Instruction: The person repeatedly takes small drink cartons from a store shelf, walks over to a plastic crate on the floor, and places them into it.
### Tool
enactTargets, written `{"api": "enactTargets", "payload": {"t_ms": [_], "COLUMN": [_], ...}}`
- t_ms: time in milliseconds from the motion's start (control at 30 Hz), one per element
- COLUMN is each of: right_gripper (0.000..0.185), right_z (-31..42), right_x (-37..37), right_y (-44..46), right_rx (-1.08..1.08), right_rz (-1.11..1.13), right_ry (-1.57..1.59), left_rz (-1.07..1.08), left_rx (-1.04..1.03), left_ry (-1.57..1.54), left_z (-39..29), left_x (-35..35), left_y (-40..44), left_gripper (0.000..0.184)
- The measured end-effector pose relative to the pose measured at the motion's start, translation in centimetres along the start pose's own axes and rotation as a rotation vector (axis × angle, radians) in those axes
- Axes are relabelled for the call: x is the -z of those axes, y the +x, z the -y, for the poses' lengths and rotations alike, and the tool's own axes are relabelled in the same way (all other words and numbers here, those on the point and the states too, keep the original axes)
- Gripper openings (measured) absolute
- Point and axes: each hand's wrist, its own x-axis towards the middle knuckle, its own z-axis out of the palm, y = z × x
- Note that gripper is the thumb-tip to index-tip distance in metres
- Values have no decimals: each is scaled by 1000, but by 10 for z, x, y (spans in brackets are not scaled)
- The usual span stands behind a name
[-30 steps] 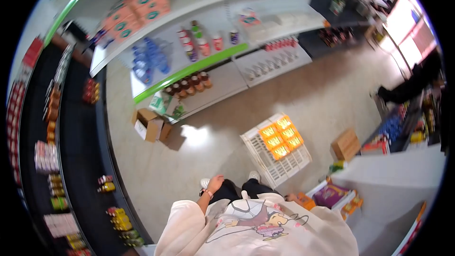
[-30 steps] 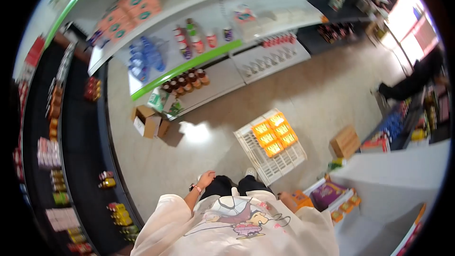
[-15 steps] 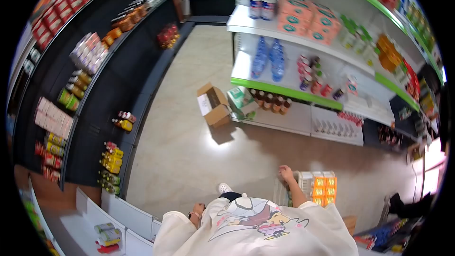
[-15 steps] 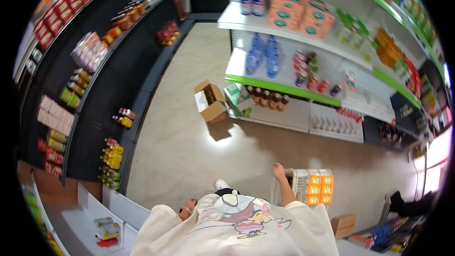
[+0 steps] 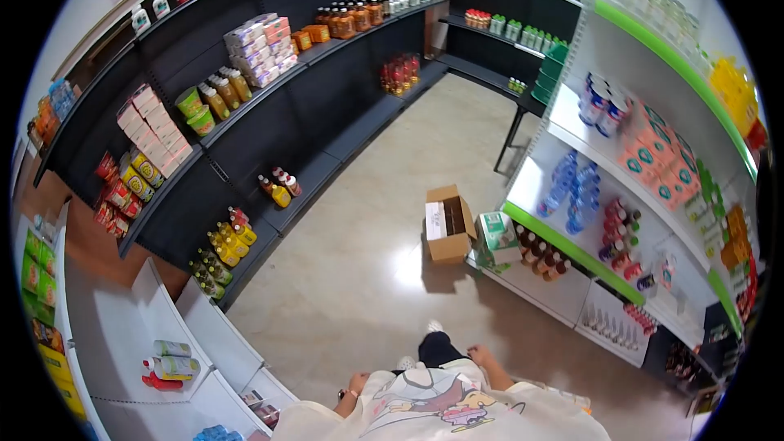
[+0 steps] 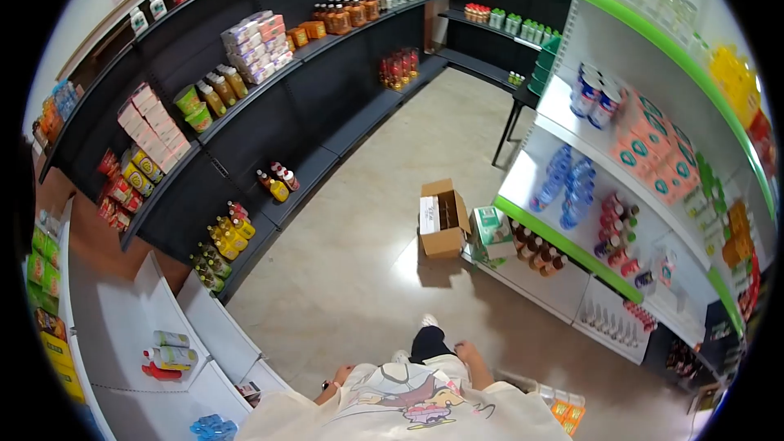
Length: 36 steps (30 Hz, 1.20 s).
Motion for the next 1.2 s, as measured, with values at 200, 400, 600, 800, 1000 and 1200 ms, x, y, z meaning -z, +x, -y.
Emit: {"api": "enactTargets", "payload": {"t_ms": [200,400,600,800,1000,1200], "right_gripper": [28,19,18,24,34,26], "right_z": [-28,70,199,312,371,337], "right_x": [31,88,147,194,185,195], "right_y": [52,121,278,374,400,487], "right_rx": [-230,-379,90,160,166,-10], "right_rz": [-98,-116,-275,-275,-96,-46], "right_ry": [-16,46,-79,-45,-137,-89], "left_rz": [-35,-57,-31,-206,-90,149], "left_rx": [113,273,86,-60,8,-103], "left_ry": [35,136,-207,-543,-96,792], "left_z": [6,-63,-195,-286,-251,-203], "left_x": [23,69,120,152,181,246], "left_y": [53,159,302,371,408,455], "left_gripper": [38,39,35,39,23,22]}}
